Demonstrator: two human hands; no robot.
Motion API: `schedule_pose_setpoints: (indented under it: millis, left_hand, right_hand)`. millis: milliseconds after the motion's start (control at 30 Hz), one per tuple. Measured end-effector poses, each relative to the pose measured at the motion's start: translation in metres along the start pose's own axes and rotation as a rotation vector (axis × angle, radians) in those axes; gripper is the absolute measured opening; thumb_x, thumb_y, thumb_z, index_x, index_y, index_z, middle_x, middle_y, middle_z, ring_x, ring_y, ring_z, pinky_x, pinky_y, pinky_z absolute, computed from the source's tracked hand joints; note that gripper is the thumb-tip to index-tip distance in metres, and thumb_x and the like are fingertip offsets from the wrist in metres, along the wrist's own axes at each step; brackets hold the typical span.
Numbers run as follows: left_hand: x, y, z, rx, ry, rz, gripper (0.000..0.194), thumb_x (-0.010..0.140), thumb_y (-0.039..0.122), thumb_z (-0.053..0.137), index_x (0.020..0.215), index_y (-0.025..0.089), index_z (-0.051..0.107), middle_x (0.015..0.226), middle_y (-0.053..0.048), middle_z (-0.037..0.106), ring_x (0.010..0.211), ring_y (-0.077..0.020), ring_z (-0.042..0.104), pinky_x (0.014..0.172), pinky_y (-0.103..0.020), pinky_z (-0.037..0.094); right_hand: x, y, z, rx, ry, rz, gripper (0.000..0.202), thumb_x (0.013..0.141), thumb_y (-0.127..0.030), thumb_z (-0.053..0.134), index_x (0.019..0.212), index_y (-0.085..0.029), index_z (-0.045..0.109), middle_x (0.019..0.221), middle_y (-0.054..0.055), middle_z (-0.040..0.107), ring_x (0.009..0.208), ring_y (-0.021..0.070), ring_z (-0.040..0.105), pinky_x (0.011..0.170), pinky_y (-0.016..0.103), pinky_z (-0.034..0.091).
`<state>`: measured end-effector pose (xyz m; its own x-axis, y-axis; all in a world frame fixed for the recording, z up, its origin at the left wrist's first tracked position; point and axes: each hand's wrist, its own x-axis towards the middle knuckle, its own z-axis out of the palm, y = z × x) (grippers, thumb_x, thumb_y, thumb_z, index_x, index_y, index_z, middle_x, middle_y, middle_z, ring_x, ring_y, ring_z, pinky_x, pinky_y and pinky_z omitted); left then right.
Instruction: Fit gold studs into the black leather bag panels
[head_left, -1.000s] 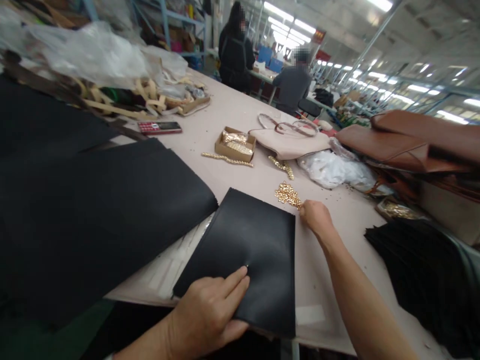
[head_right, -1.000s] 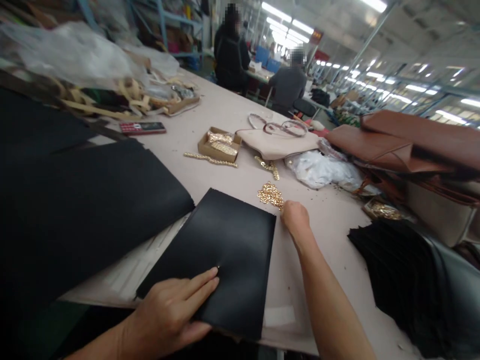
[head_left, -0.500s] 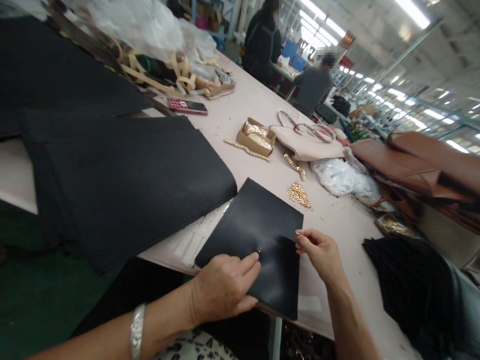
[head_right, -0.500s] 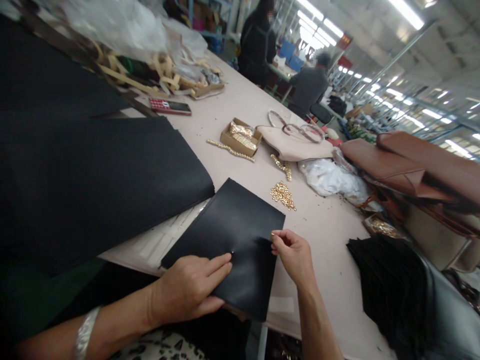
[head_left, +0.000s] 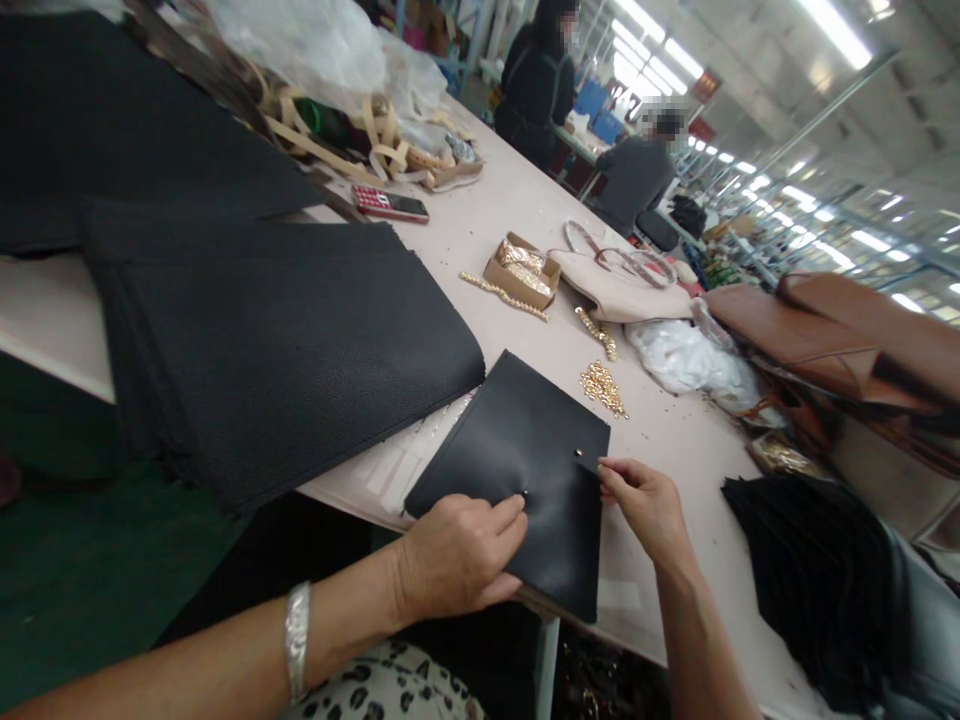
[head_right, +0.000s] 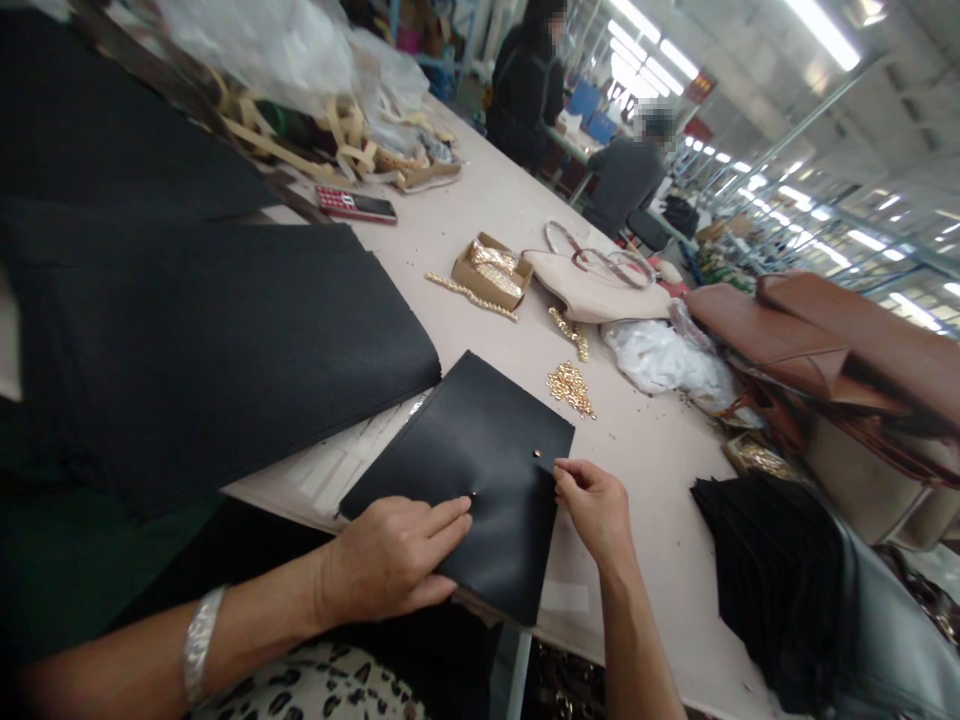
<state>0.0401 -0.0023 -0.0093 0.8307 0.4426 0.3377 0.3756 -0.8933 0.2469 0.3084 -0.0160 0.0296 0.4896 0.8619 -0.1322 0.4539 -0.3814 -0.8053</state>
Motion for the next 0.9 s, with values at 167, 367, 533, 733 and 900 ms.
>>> schedule_pose_setpoints:
  millis: [167,367,533,733,900]
  left_hand:
    - [-0.001,0.0,0.002,0.004,0.009,0.014,0.043,0.083,0.046,0.065,0.112,0.015,0.06,0.124,-0.008,0.067,0.074,-0.023,0.068,0.058,-0.038,0.052]
    - [0.0,0.0,0.0,0.007,-0.007,0.01,0.044,0.083,0.047,0.064,0.112,0.014,0.061,0.12,-0.008,0.068,0.074,-0.0232,0.067,0.057,-0.038,0.05]
    - [0.0,0.0,0.0,-0.005,-0.031,0.016,0.048,0.083,0.048,0.064,0.115,0.012,0.06,0.115,-0.011,0.069,0.074,-0.023,0.066,0.056,-0.036,0.048]
    - [-0.001,0.0,-0.001,-0.02,-0.023,0.013,0.046,0.084,0.048,0.063,0.113,0.013,0.06,0.117,-0.01,0.068,0.072,-0.0223,0.065,0.055,-0.037,0.047]
    - [-0.002,-0.001,0.001,-0.043,-0.006,0.016,0.047,0.085,0.048,0.061,0.115,0.012,0.06,0.119,-0.011,0.068,0.072,-0.022,0.065,0.054,-0.037,0.047]
  right_hand:
    - [-0.02,-0.01,0.021,0.117,-0.26,0.023,0.036,0.07,-0.046,0.077,0.086,-0.015,0.073,0.068,0.002,0.068,0.061,0.0146,0.063,0.058,0.027,0.056]
    - [-0.032,-0.022,0.047,-0.129,-0.434,-0.091,0.02,0.083,-0.037,0.065,0.088,-0.02,0.074,0.07,0.001,0.069,0.062,0.0144,0.062,0.057,0.024,0.05]
    - [-0.031,-0.032,0.049,-0.33,-0.41,-0.207,0.018,0.083,-0.034,0.063,0.085,-0.022,0.076,0.08,0.003,0.074,0.068,0.0171,0.064,0.059,0.025,0.047]
    - [-0.028,-0.033,0.054,-0.291,-0.424,-0.129,0.018,0.08,-0.033,0.064,0.083,-0.021,0.076,0.074,0.004,0.073,0.061,0.0162,0.063,0.056,0.025,0.048]
    - [-0.021,-0.041,0.057,-0.273,-0.506,-0.005,0.016,0.076,-0.032,0.065,0.076,-0.018,0.072,0.062,0.001,0.067,0.055,0.0144,0.06,0.053,0.025,0.047]
